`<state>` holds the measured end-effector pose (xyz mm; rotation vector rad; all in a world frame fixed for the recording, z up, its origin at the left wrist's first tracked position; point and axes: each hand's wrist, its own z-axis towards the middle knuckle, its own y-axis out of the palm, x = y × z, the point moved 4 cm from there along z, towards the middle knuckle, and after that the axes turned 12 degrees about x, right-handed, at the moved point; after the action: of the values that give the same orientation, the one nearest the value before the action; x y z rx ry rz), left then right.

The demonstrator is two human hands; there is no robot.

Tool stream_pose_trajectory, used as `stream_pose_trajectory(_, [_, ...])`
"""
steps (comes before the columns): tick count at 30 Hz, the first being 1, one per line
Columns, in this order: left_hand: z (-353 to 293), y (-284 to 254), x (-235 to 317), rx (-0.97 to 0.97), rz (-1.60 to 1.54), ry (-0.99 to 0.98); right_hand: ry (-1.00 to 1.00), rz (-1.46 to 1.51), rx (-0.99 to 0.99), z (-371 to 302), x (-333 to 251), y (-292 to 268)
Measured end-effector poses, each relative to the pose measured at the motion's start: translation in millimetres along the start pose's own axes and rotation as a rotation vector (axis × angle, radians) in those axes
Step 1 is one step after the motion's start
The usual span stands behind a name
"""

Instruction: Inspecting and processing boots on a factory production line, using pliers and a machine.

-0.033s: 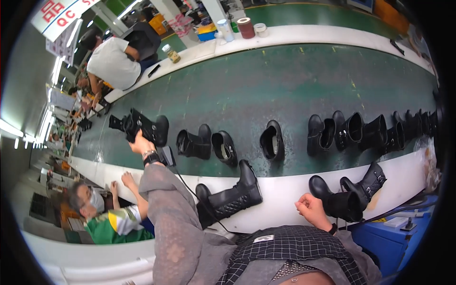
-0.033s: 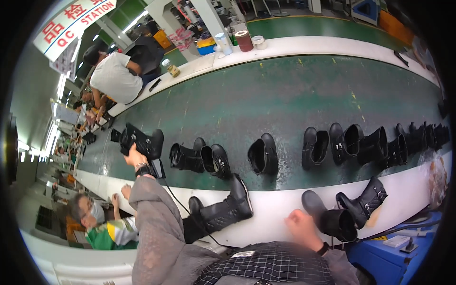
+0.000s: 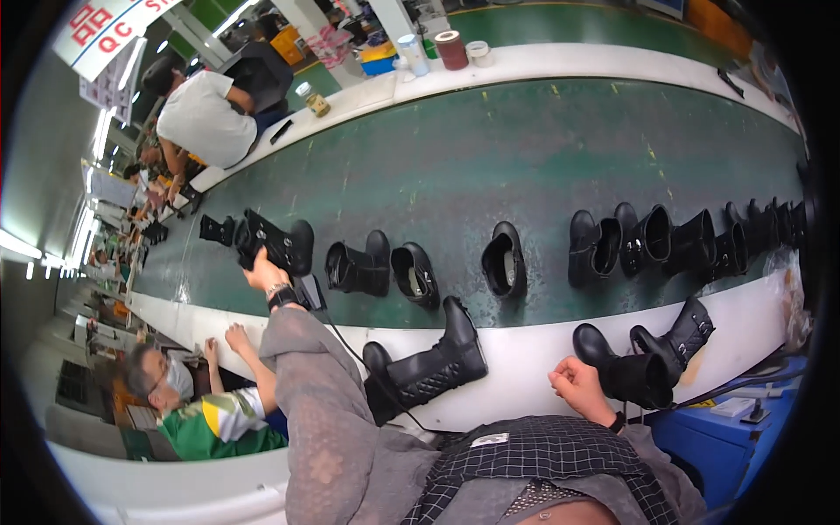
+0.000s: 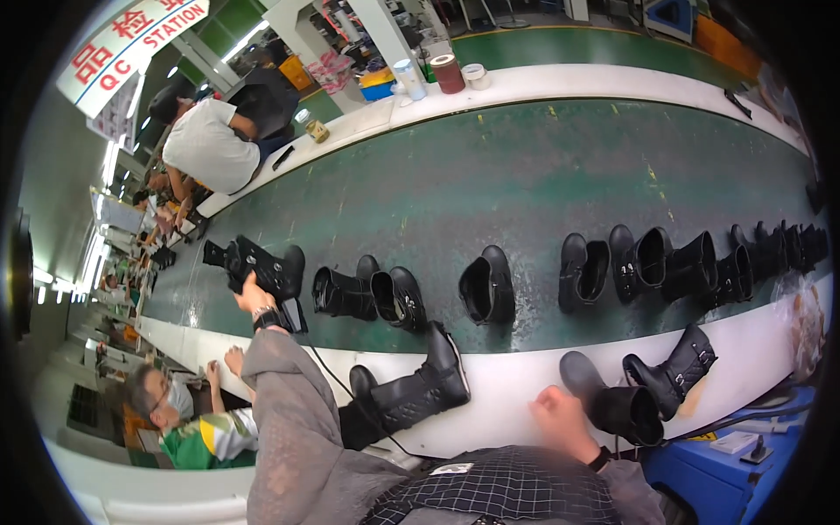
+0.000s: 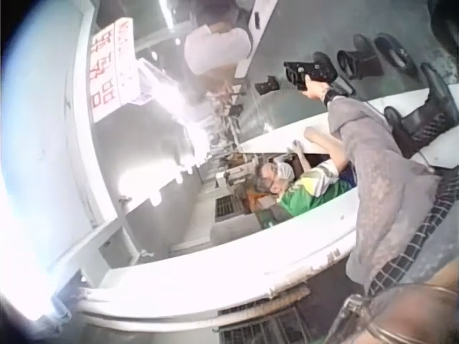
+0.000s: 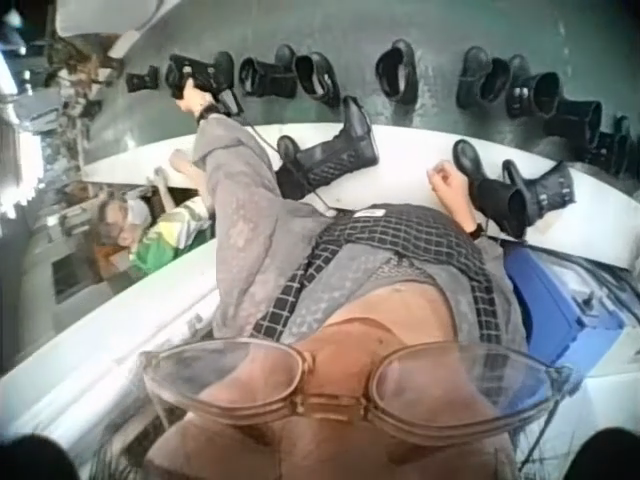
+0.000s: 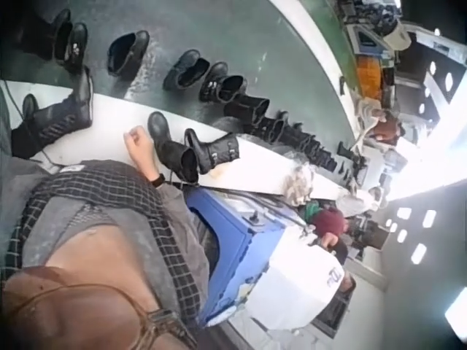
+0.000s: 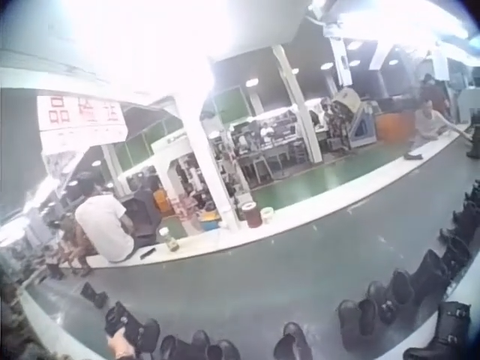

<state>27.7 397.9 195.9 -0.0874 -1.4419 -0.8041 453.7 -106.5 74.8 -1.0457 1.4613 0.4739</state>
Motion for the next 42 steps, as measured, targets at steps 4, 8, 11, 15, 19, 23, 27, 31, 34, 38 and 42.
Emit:
stream_pose_trajectory(4, [52.4,-55.6,-121.1,-0.146,0.633,-0.201,0.088,-0.082,0.023,5.6,-5.3,9.1])
stream_pose_trajectory(8, [106.3,-76.1,-139.6,-0.41,0.646,-0.433,0.164,-0.093,-0.041,9.7,-13.7,22.4])
stream_pose_trajectory(11, [68.5,-63.6,-90.4,-0.235,1.084,0.297,0.093,-0.13,-0.057,14.4,-22.0,26.3])
stream_pose_trajectory(15, [-47.7,4.6,1.4,-0.439,1.041,0.873,0.076,-0.152,-0.06,18.0,-24.4,24.4])
stream_pose_trajectory(19, [-139.2,22.8,16.1,-1.172,1.469,0.127,0.079,-0.097,-0.012,16.1,-21.6,17.3])
stream_pose_trajectory(23, [-183.7,3.4,17.5,-1.086,1.737,0.596,0.049,-0.105,0.021,11.6,-16.6,12.8])
stream_pose_trajectory(27, [-204.6,-2.6,7.2,-0.954,1.365,0.757,-0.002,-0.11,0.05,5.2,-9.5,11.5])
stream_pose_trajectory(31, [-223.6,-2.2,-6.1,-0.972,1.023,0.454,-0.021,-0.159,0.026,-2.7,-0.4,9.3])
stream_pose_trajectory(34, [-234.0,-8.9,-5.0,-1.046,1.12,0.535,0.009,-0.173,0.024,-10.4,8.0,3.3])
stream_pose_trajectory(38, [-221.9,-17.2,-3.4,-0.945,1.409,0.587,0.036,-0.169,0.065,-22.5,18.9,-5.8])
stream_pose_trajectory(42, [-206.5,-10.2,-18.8,-0.932,1.386,0.663,0.054,-0.136,0.078,-36.4,26.5,-8.4])
